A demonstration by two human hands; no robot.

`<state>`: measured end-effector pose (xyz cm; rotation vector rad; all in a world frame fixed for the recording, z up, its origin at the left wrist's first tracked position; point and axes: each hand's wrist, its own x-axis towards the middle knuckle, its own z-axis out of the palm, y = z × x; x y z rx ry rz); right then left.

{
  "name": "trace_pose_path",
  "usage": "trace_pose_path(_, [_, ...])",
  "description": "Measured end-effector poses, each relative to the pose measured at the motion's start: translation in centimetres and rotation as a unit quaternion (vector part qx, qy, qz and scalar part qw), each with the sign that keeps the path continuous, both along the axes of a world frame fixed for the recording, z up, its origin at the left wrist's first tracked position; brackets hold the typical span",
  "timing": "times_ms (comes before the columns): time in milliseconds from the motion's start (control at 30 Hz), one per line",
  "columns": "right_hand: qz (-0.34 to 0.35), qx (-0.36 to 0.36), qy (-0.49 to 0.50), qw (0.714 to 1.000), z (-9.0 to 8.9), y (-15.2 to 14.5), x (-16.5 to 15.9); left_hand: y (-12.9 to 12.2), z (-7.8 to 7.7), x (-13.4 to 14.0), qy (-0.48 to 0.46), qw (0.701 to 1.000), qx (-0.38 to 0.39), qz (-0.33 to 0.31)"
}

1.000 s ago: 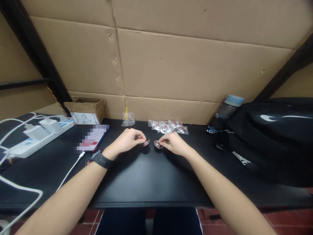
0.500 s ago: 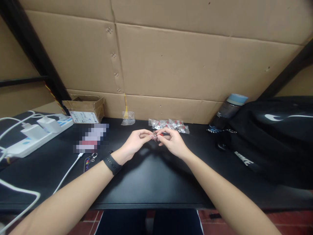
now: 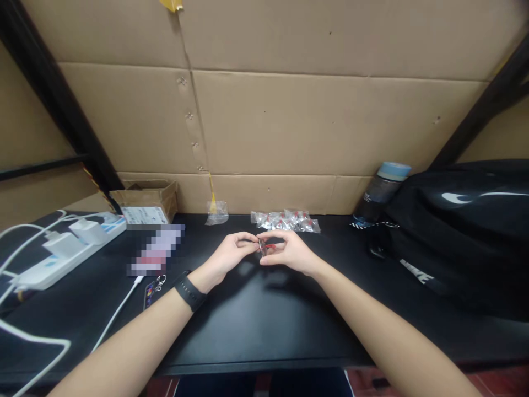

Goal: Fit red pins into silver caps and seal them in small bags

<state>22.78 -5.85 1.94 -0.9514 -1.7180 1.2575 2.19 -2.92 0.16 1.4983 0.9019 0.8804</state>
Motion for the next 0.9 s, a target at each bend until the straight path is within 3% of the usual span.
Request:
trace_pose_path(67, [-0.013, 0.025, -0.008, 1.0, -0.2, 0.2, 0.1, 0.4, 0.1, -0.5, 0.056, 0.996, 0.068, 0.005])
trace_pose_path(133, [-0.031, 0.064, -0.043, 0.997, -0.2, 0.5, 0.3, 1.3, 0.2, -1.5, 0.164, 0.967, 0.187, 0.053])
trace_pose_path(233, [-0.061, 0.16, -0.156, 0.973, 0.1, 0.8, 1.2, 3.4, -0.3, -4.0, 0.382, 0.854, 0.315, 0.161])
trace_pose_path(333, [-0.084, 0.242, -0.244, 0.935, 0.3, 1.2, 2.3, 5.4, -0.9, -6.3, 0.506, 0.787, 0.278, 0.215])
trace_pose_path(433, [-0.092, 0.26, -0.255, 0.927, 0.0, 1.9, 3.1, 6.2, -1.0, -7.1, 0.547, 0.773, 0.249, 0.201])
trace_pose_path(533, [-0.11, 0.253, -0.246, 0.929, -0.1, 2.3, 3.6, 5.5, -0.5, -6.3, 0.55, 0.769, 0.284, 0.163])
trace_pose_path(733, [-0.107, 0.185, -0.22, 0.952, 1.1, 1.5, 3.8, 1.3, 0.3, -3.0, 0.437, 0.829, 0.346, -0.051])
trace_pose_path(900, [-0.07, 0.146, -0.257, 0.953, 1.9, 0.3, 3.5, -2.3, 0.3, -0.9, 0.437, 0.799, 0.402, -0.097])
